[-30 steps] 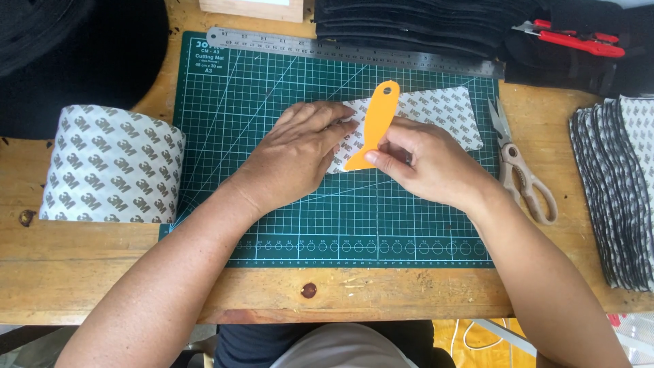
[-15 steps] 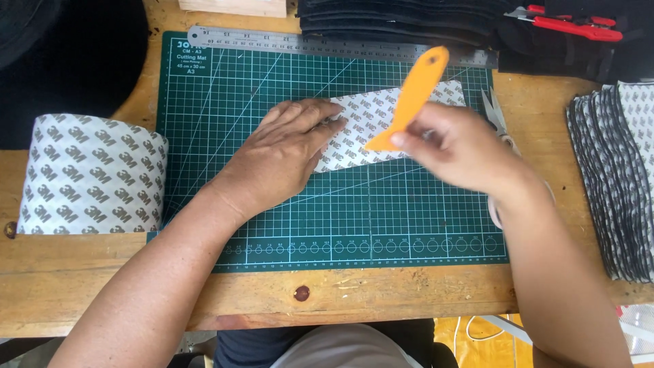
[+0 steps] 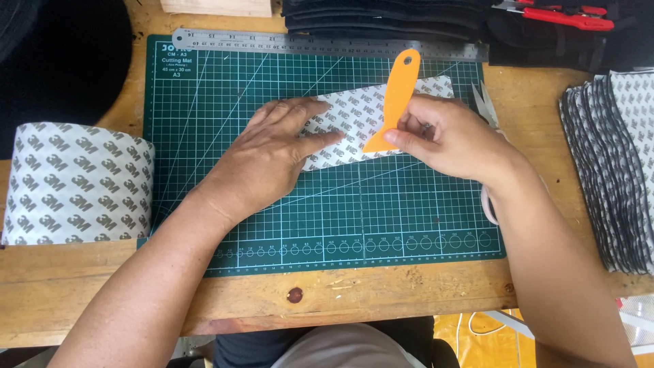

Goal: Applying adhesive tape to fabric strips and smoothing it with a scraper

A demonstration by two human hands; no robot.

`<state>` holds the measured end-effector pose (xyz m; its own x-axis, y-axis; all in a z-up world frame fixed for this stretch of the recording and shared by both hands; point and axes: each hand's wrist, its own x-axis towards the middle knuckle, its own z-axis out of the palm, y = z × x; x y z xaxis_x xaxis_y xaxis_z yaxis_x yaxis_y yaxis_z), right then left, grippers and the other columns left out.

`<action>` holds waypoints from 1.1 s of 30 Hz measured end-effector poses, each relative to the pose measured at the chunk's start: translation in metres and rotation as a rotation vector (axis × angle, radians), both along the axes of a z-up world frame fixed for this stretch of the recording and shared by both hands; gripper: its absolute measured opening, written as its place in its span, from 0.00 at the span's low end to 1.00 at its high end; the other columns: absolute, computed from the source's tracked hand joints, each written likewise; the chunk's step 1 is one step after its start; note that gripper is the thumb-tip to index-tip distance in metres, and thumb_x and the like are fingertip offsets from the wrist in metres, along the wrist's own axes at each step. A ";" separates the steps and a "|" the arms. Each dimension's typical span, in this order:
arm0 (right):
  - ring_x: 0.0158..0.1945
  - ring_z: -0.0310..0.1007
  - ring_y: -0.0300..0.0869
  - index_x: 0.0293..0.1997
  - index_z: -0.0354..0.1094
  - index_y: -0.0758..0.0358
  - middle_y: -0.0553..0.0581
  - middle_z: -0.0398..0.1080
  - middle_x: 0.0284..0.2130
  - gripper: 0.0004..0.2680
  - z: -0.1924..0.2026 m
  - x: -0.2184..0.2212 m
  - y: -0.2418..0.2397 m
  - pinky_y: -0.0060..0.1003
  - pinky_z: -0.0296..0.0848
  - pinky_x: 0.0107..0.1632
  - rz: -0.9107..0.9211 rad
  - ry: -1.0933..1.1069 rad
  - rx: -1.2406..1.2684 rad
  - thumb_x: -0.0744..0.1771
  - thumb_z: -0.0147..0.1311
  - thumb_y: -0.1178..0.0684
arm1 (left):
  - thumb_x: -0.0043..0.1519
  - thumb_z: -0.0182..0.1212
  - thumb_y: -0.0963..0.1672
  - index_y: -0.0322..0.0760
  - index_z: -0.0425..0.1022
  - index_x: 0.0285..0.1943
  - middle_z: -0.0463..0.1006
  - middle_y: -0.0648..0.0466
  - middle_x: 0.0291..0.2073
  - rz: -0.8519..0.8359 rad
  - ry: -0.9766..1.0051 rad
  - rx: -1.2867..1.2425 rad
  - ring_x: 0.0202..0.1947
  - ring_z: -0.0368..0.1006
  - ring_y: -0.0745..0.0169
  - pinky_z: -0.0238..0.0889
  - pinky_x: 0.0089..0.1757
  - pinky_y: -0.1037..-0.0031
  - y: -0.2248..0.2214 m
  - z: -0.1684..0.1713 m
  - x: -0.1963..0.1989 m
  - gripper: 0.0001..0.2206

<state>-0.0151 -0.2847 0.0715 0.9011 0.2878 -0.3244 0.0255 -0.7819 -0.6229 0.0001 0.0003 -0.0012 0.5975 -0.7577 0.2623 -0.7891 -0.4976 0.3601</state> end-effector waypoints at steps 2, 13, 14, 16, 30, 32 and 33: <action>0.29 0.65 0.35 0.48 0.73 0.51 0.46 0.69 0.27 0.06 0.001 0.001 0.000 0.32 0.66 0.34 0.015 0.017 -0.034 0.69 0.55 0.47 | 0.55 0.65 0.35 0.47 0.74 0.68 0.63 0.44 0.71 0.001 0.007 0.004 0.72 0.55 0.42 0.51 0.63 0.53 0.000 0.002 -0.001 0.29; 0.30 0.67 0.35 0.47 0.72 0.51 0.46 0.72 0.30 0.06 0.002 -0.002 -0.003 0.31 0.66 0.33 0.032 0.055 -0.095 0.69 0.55 0.46 | 0.57 0.62 0.35 0.46 0.76 0.67 0.64 0.44 0.70 -0.003 -0.008 -0.016 0.71 0.56 0.43 0.51 0.64 0.51 0.001 0.003 0.000 0.26; 0.37 0.72 0.37 0.50 0.72 0.55 0.49 0.74 0.36 0.07 0.000 -0.002 -0.007 0.32 0.72 0.40 0.012 0.029 0.041 0.68 0.54 0.51 | 0.58 0.61 0.35 0.46 0.75 0.67 0.64 0.44 0.70 -0.001 0.004 -0.009 0.71 0.56 0.42 0.49 0.65 0.50 0.001 0.003 0.000 0.26; 0.45 0.77 0.38 0.53 0.71 0.59 0.51 0.76 0.42 0.09 -0.007 -0.002 -0.021 0.32 0.78 0.47 -0.006 0.007 0.172 0.68 0.52 0.55 | 0.59 0.60 0.36 0.46 0.75 0.67 0.64 0.43 0.70 0.003 0.021 -0.007 0.71 0.55 0.41 0.47 0.66 0.49 0.002 0.002 0.000 0.25; 0.34 0.67 0.34 0.49 0.75 0.55 0.47 0.71 0.32 0.06 -0.001 0.002 -0.028 0.30 0.64 0.36 -0.198 0.121 0.028 0.68 0.58 0.51 | 0.57 0.62 0.36 0.46 0.76 0.66 0.65 0.43 0.69 0.053 0.029 -0.014 0.71 0.56 0.39 0.46 0.67 0.46 0.004 0.010 -0.001 0.25; 0.34 0.67 0.36 0.48 0.75 0.54 0.48 0.71 0.33 0.06 0.007 0.003 -0.025 0.31 0.64 0.37 -0.202 0.159 -0.040 0.68 0.57 0.50 | 0.57 0.63 0.36 0.46 0.76 0.66 0.65 0.43 0.69 0.048 0.030 -0.017 0.71 0.56 0.39 0.46 0.67 0.47 0.004 0.009 -0.001 0.25; 0.34 0.67 0.37 0.48 0.75 0.53 0.48 0.71 0.34 0.06 0.011 0.004 -0.022 0.33 0.64 0.38 -0.201 0.197 -0.108 0.68 0.57 0.49 | 0.57 0.63 0.36 0.46 0.76 0.66 0.65 0.43 0.69 0.046 0.031 -0.019 0.71 0.56 0.40 0.46 0.68 0.47 0.005 0.009 -0.001 0.26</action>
